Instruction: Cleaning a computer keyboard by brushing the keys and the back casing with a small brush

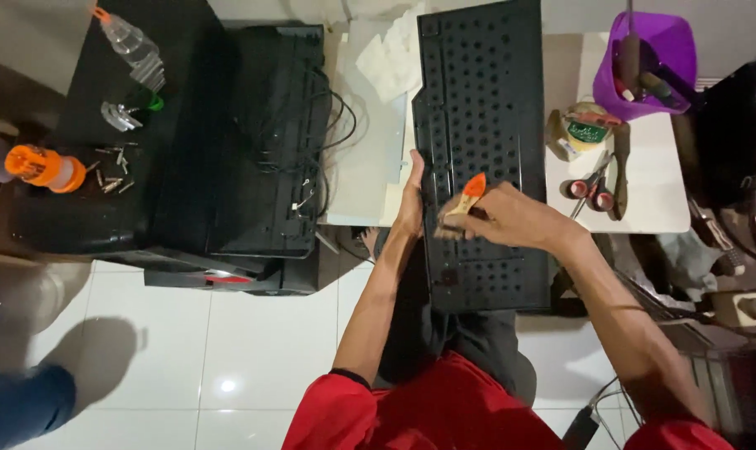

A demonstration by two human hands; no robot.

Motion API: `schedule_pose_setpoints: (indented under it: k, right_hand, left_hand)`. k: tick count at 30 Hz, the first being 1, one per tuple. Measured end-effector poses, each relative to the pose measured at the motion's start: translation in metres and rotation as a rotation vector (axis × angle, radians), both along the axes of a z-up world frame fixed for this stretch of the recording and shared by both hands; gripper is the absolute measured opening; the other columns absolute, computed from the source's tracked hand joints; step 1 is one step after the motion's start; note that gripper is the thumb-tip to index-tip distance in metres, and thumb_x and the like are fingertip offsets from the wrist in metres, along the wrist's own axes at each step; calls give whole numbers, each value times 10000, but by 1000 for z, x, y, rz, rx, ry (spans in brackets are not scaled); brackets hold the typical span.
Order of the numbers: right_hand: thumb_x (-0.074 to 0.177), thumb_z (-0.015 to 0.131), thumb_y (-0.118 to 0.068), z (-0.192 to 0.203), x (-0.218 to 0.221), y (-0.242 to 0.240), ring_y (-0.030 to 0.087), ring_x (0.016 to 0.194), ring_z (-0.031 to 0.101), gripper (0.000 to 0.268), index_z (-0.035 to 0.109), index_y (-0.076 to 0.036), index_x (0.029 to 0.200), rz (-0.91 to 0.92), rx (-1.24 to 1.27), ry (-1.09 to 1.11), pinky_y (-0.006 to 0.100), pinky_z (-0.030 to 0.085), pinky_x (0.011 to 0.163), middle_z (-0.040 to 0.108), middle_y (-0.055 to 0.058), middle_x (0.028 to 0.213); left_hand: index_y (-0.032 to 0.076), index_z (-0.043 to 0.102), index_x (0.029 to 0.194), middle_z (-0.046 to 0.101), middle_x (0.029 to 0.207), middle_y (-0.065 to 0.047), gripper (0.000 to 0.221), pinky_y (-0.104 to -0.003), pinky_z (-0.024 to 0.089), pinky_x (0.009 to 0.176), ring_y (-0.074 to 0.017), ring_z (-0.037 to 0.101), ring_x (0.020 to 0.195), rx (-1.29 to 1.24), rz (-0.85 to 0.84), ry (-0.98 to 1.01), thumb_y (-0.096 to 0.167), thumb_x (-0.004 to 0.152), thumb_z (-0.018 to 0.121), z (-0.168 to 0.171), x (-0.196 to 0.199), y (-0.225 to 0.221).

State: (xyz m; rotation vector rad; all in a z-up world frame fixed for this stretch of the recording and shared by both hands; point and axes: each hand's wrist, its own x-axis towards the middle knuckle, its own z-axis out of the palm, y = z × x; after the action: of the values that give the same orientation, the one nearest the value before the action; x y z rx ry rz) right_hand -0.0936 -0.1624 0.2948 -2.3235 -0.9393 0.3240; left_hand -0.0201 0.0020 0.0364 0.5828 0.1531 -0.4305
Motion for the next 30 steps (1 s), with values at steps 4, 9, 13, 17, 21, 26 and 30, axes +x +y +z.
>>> schedule_pose_setpoints:
  k: [4, 9, 13, 17, 21, 26, 30]
  right_hand:
    - [1001, 668, -238, -13, 40, -17, 371, 751, 756, 245, 740, -5, 1024, -89, -47, -156, 464, 601, 700, 739, 231, 830]
    - [975, 737, -15, -6, 49, -15, 320, 874, 588, 256, 730, -24, 1230, -110, 271, -473, 416, 498, 773, 682, 204, 1163]
    - [863, 715, 46, 11, -3, -5, 442, 1042, 691, 362, 743, -103, 1192, -8, 224, -172, 547, 536, 965, 715, 211, 1162]
    - [929, 675, -65, 1, -9, -21, 275, 696, 776, 210, 768, -90, 1116, -7, 149, 97, 391, 640, 712, 794, 151, 878]
    - [891, 708, 1, 0, 31, -33, 406, 751, 728, 195, 732, 52, 1078, -27, 173, -289, 503, 589, 712, 737, 255, 875]
    - [1086, 641, -132, 18, 43, -41, 386, 1112, 684, 209, 732, -67, 1263, -152, 259, -528, 411, 518, 990, 670, 151, 1197]
    - [894, 718, -47, 2, 5, -38, 352, 967, 696, 361, 724, -86, 1253, 49, 134, -247, 444, 561, 958, 723, 181, 1113]
  left_hand:
    - [122, 476, 1546, 560, 1459, -239, 1057, -473, 587, 981, -363, 658, 1218, 137, -99, -20, 892, 834, 606, -54, 19, -5]
    - [50, 382, 1564, 376, 1589, -168, 992, -418, 383, 1111, -335, 439, 1389, 202, -76, -50, 765, 888, 505, 22, -10, -10]
    - [70, 510, 1519, 576, 1450, -230, 1029, -444, 572, 993, -390, 650, 1224, 36, -146, 76, 836, 843, 639, 44, -26, -5]
    - [69, 529, 1495, 574, 1449, -239, 982, -452, 573, 997, -407, 651, 1217, 23, -145, 104, 815, 865, 638, -32, 20, -2]
    - [111, 495, 1528, 621, 1385, -215, 1019, -446, 599, 963, -351, 687, 1151, 237, -170, 68, 835, 835, 680, -35, 16, -9]
    - [150, 554, 1484, 683, 1275, -193, 933, -441, 632, 865, -356, 724, 1038, 241, -182, 64, 790, 833, 744, -4, -21, -13]
    - [117, 430, 1539, 625, 1235, -224, 971, -496, 621, 876, -352, 685, 1039, 304, -207, 26, 654, 836, 832, 3, -31, -10]
